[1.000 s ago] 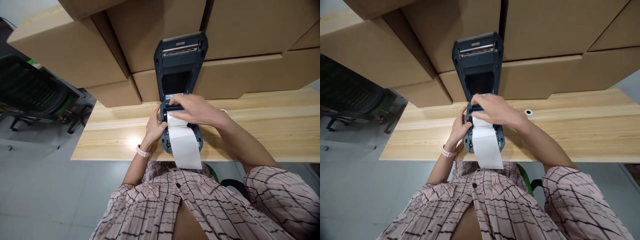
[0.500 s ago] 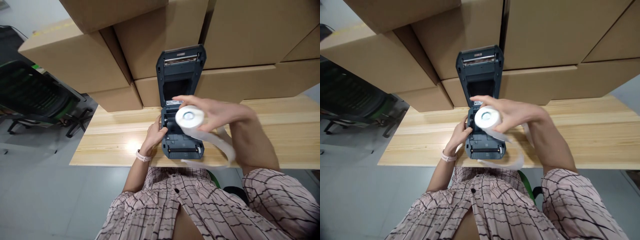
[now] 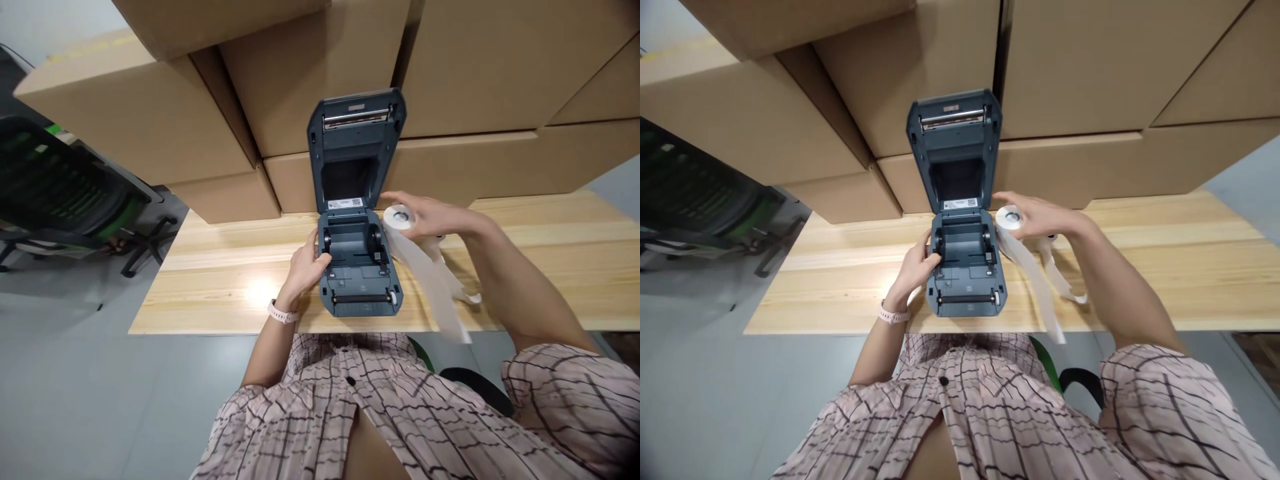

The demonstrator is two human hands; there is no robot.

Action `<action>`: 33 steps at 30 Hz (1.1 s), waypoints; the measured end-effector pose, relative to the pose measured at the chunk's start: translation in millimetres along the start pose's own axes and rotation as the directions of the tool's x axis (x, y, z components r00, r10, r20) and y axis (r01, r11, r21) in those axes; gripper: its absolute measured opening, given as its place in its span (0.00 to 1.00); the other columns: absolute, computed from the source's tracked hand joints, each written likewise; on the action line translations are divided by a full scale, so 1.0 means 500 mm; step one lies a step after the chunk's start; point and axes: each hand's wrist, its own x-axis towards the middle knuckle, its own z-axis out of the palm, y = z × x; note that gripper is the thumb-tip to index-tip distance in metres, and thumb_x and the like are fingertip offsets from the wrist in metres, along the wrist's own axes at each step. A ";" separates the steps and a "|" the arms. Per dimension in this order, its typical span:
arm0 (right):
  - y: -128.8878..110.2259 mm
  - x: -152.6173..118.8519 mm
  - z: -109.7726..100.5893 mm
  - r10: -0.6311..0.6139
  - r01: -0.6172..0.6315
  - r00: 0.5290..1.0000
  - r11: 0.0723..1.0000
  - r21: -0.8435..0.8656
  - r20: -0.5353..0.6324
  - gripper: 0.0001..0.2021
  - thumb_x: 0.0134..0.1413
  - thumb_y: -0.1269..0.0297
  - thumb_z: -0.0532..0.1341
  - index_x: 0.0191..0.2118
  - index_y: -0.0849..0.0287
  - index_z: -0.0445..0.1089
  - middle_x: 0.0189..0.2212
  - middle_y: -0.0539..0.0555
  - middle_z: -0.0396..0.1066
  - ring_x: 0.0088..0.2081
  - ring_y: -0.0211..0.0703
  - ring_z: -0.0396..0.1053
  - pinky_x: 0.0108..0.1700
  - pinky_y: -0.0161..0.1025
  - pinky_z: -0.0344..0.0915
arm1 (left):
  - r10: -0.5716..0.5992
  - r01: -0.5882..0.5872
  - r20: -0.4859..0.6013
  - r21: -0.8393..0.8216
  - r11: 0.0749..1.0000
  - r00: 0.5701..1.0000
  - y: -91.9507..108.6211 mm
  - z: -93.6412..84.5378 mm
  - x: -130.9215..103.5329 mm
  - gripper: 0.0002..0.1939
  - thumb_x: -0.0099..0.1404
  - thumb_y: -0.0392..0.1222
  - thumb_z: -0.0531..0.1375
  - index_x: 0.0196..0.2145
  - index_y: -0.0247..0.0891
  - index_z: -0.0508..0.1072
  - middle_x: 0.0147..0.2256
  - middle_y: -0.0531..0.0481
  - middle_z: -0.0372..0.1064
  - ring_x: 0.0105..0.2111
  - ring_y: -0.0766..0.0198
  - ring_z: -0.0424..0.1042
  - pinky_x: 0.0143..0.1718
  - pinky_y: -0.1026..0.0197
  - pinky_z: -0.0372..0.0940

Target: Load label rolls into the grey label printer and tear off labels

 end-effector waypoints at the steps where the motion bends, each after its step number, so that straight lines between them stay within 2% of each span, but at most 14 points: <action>1: 0.002 0.007 0.008 0.000 0.000 1.000 1.000 0.019 0.001 0.53 0.45 0.48 0.71 0.76 0.52 0.55 0.68 0.64 0.69 0.66 0.74 0.71 0.67 0.70 0.67 | -0.002 0.002 0.002 0.003 1.000 1.000 0.000 0.000 0.000 0.43 0.60 0.42 0.55 0.73 0.36 0.62 0.27 0.53 0.69 0.30 0.56 0.67 0.36 0.56 0.59; 3: 0.007 0.005 0.010 0.012 -0.012 1.000 0.994 0.106 -0.003 0.53 0.46 0.49 0.73 0.77 0.51 0.55 0.70 0.64 0.68 0.68 0.72 0.69 0.69 0.70 0.66 | -0.003 0.003 0.006 0.008 1.000 1.000 -0.001 0.000 -0.001 0.43 0.59 0.41 0.55 0.73 0.36 0.63 0.26 0.54 0.67 0.29 0.56 0.65 0.35 0.56 0.58; 5: 0.021 -0.018 -0.001 0.030 -0.021 0.999 0.958 0.288 -0.028 0.53 0.49 0.48 0.74 0.78 0.52 0.53 0.71 0.65 0.67 0.70 0.68 0.67 0.70 0.66 0.65 | -0.006 0.006 0.006 0.013 1.000 1.000 -0.001 0.000 -0.001 0.43 0.59 0.42 0.55 0.73 0.37 0.63 0.26 0.54 0.66 0.29 0.56 0.65 0.35 0.56 0.57; 7: 0.049 -0.059 -0.018 0.074 -0.012 0.992 0.863 0.505 -0.102 0.48 0.57 0.51 0.72 0.78 0.54 0.53 0.71 0.68 0.66 0.71 0.61 0.67 0.72 0.59 0.64 | -0.007 0.007 0.006 0.019 1.000 1.000 -0.001 -0.001 0.000 0.44 0.59 0.42 0.55 0.73 0.36 0.62 0.26 0.54 0.66 0.29 0.56 0.65 0.35 0.56 0.56; 10: 0.103 -0.127 -0.024 0.220 0.024 0.942 0.708 0.706 -0.253 0.35 0.63 0.61 0.69 0.73 0.58 0.61 0.69 0.73 0.68 0.67 0.51 0.73 0.70 0.51 0.63 | -0.001 0.001 0.003 0.027 1.000 1.000 -0.001 0.000 0.000 0.44 0.58 0.42 0.55 0.73 0.35 0.63 0.27 0.54 0.65 0.29 0.56 0.65 0.35 0.56 0.56; 12: 0.130 -0.158 -0.006 0.274 -0.009 0.938 0.627 0.779 -0.210 0.31 0.62 0.65 0.70 0.68 0.55 0.67 0.70 0.72 0.68 0.66 0.48 0.73 0.67 0.49 0.66 | 0.003 -0.003 -0.002 0.018 1.000 1.000 -0.001 0.000 0.001 0.44 0.58 0.42 0.55 0.73 0.35 0.63 0.27 0.53 0.66 0.29 0.57 0.65 0.35 0.56 0.56; 15: 0.140 -0.165 0.042 0.231 -0.131 0.973 0.571 0.810 -0.005 0.33 0.56 0.62 0.74 0.66 0.47 0.70 0.72 0.66 0.65 0.64 0.50 0.74 0.59 0.49 0.72 | 0.003 -0.003 -0.005 0.004 1.000 1.000 -0.001 0.001 -0.001 0.44 0.59 0.42 0.55 0.73 0.37 0.63 0.27 0.53 0.68 0.29 0.57 0.66 0.35 0.57 0.57; 18: 0.126 -0.148 0.075 0.166 -0.145 0.985 0.621 0.770 0.052 0.28 0.46 0.59 0.79 0.55 0.54 0.80 0.59 0.65 0.79 0.53 0.53 0.79 0.52 0.48 0.74 | 0.007 -0.006 -0.014 0.008 1.000 1.000 0.000 0.001 -0.003 0.44 0.58 0.42 0.55 0.73 0.37 0.64 0.26 0.54 0.67 0.28 0.57 0.65 0.34 0.57 0.57; 21: 0.111 -0.152 0.071 0.078 -0.039 0.997 0.617 0.786 -0.012 0.18 0.47 0.56 0.79 0.43 0.55 0.82 0.40 0.61 0.84 0.39 0.48 0.79 0.43 0.46 0.72 | 0.013 -0.014 -0.026 -0.007 1.000 1.000 0.000 0.002 -0.003 0.44 0.58 0.42 0.55 0.73 0.36 0.64 0.26 0.55 0.66 0.28 0.58 0.64 0.34 0.57 0.57; 24: 0.076 -0.177 0.044 -0.047 0.148 0.988 0.518 0.842 -0.145 0.27 0.40 0.37 0.79 0.43 0.47 0.79 0.23 0.49 0.77 0.24 0.40 0.72 0.33 0.44 0.67 | 0.013 -0.014 -0.024 -0.020 1.000 1.000 -0.004 0.002 -0.002 0.43 0.58 0.42 0.55 0.72 0.37 0.65 0.26 0.55 0.66 0.28 0.58 0.65 0.34 0.57 0.58; 26: 0.022 -0.180 0.030 -0.198 0.273 0.960 0.478 0.835 -0.200 0.32 0.41 0.28 0.74 0.47 0.43 0.78 0.19 0.45 0.72 0.19 0.38 0.67 0.30 0.41 0.66 | 0.011 -0.012 -0.021 -0.026 1.000 1.000 -0.007 0.004 -0.001 0.43 0.58 0.42 0.56 0.72 0.37 0.65 0.26 0.54 0.66 0.28 0.57 0.65 0.34 0.57 0.58; 28: -0.055 -0.159 0.025 -0.367 0.347 0.919 0.578 0.739 -0.145 0.29 0.56 0.34 0.69 0.57 0.44 0.77 0.30 0.49 0.79 0.25 0.41 0.73 0.32 0.41 0.69 | 0.010 -0.010 -0.021 -0.040 0.999 1.000 -0.011 0.005 0.000 0.43 0.59 0.42 0.56 0.73 0.37 0.64 0.26 0.54 0.67 0.28 0.57 0.65 0.34 0.57 0.58; 30: -0.136 -0.119 0.035 -0.431 0.369 0.902 0.798 0.477 0.022 0.27 0.67 0.44 0.65 0.65 0.49 0.72 0.48 0.56 0.82 0.41 0.48 0.80 0.45 0.45 0.75 | 0.017 -0.019 -0.021 -0.057 0.998 1.000 -0.013 0.006 0.001 0.43 0.60 0.42 0.57 0.73 0.37 0.63 0.28 0.53 0.70 0.29 0.57 0.66 0.35 0.57 0.59; 33: -0.210 -0.057 0.076 -0.400 0.377 0.911 0.907 0.186 0.102 0.29 0.74 0.48 0.55 0.74 0.52 0.63 0.68 0.61 0.70 0.64 0.58 0.73 0.65 0.56 0.70 | 0.036 -0.037 -0.015 -0.061 0.997 0.999 -0.012 0.006 0.000 0.42 0.60 0.41 0.56 0.73 0.38 0.64 0.29 0.52 0.71 0.30 0.57 0.68 0.36 0.57 0.60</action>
